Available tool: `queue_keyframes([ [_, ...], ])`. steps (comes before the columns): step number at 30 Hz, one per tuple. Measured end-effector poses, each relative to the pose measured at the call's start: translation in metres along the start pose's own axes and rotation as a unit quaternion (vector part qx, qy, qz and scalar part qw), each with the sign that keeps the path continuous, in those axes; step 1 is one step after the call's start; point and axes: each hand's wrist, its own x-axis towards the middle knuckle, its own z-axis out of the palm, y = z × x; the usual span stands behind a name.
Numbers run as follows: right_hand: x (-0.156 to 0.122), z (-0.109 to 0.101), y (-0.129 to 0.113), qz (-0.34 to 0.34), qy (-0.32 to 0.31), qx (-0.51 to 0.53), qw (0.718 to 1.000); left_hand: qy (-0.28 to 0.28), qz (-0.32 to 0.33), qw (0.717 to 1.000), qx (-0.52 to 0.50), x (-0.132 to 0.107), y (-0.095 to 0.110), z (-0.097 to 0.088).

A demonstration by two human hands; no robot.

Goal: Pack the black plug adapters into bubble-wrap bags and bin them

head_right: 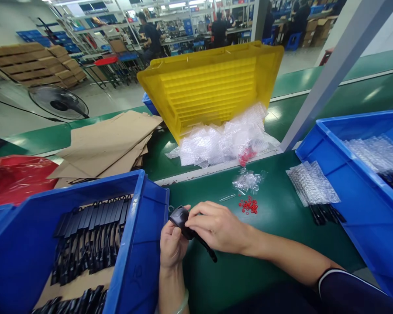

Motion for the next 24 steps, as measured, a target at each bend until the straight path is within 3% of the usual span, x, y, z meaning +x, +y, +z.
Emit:
queue_keyframes([
  [4,0.010,-0.003,0.004,0.058,0.035,0.000,0.998,-0.031,-0.012,0.999,0.018,-0.001,-0.004,0.005],
  [7,0.017,-0.004,0.006,0.083,-0.010,-0.016,0.996,-0.037,-0.027,0.998,0.040,-0.001,-0.006,0.008],
  [10,0.019,-0.010,0.003,0.065,-0.035,-0.011,0.997,-0.034,-0.033,0.998,0.043,-0.001,-0.004,0.008],
  [12,0.017,-0.018,0.004,0.053,0.005,-0.006,0.999,-0.022,-0.036,0.999,0.020,-0.001,-0.002,0.006],
  [15,0.008,-0.031,0.021,0.095,0.062,-0.055,0.992,0.006,-0.032,0.999,-0.018,0.000,0.004,0.000],
  [20,-0.019,-0.022,0.082,0.164,-0.108,-0.249,0.948,0.018,-0.005,0.999,-0.043,0.001,0.011,-0.004],
  [24,-0.037,-0.001,0.112,0.184,-0.136,-0.286,0.931,0.011,0.002,0.999,-0.051,0.003,0.011,-0.001],
])
